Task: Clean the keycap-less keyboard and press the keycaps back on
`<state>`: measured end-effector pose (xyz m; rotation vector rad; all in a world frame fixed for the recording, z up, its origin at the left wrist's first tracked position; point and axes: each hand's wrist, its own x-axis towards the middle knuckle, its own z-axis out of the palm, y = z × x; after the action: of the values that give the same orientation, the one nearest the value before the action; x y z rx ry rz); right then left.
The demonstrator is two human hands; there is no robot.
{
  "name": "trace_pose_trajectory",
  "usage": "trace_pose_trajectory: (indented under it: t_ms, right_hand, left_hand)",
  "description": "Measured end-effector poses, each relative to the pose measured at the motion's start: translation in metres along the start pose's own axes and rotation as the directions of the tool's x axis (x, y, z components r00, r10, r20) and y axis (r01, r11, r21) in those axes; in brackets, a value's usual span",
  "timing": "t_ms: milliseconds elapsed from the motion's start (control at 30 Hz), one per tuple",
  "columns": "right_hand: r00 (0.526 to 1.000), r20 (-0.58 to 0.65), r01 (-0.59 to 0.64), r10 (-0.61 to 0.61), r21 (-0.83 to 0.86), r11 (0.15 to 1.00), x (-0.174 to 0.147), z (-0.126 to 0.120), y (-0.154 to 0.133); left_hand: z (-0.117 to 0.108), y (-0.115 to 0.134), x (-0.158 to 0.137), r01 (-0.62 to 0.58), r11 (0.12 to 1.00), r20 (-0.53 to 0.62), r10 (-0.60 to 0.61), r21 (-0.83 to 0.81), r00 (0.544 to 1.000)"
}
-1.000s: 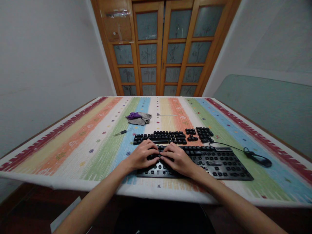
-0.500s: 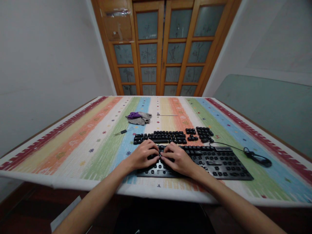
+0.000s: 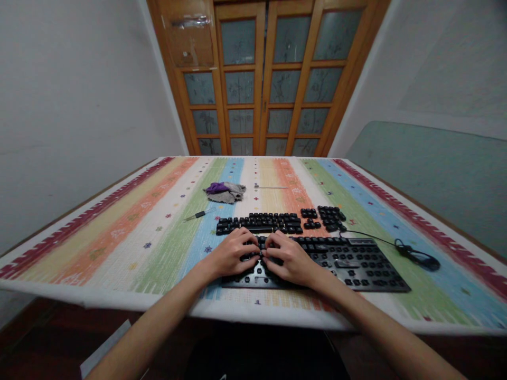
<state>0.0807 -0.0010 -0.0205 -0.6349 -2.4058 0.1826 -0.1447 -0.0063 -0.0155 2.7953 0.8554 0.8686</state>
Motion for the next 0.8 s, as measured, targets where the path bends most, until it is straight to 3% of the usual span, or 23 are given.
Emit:
trace_pose_trajectory:
  t_ms: [400,800]
  right_hand:
    - [0.998,0.04,-0.039,0.04,-0.035,0.999,0.0044,-0.0021,-0.0023]
    - [0.995,0.067,-0.065,0.07,-0.074,0.995,0.0064,0.0012,-0.0066]
  left_hand:
    - [-0.0019,0.0049,0.0027,-0.018,0.998,0.051,0.015,0.057,0.999]
    - [-0.0054,0.0055,0.0029,-0.014,1.0,0.066,0.013,0.013,0.998]
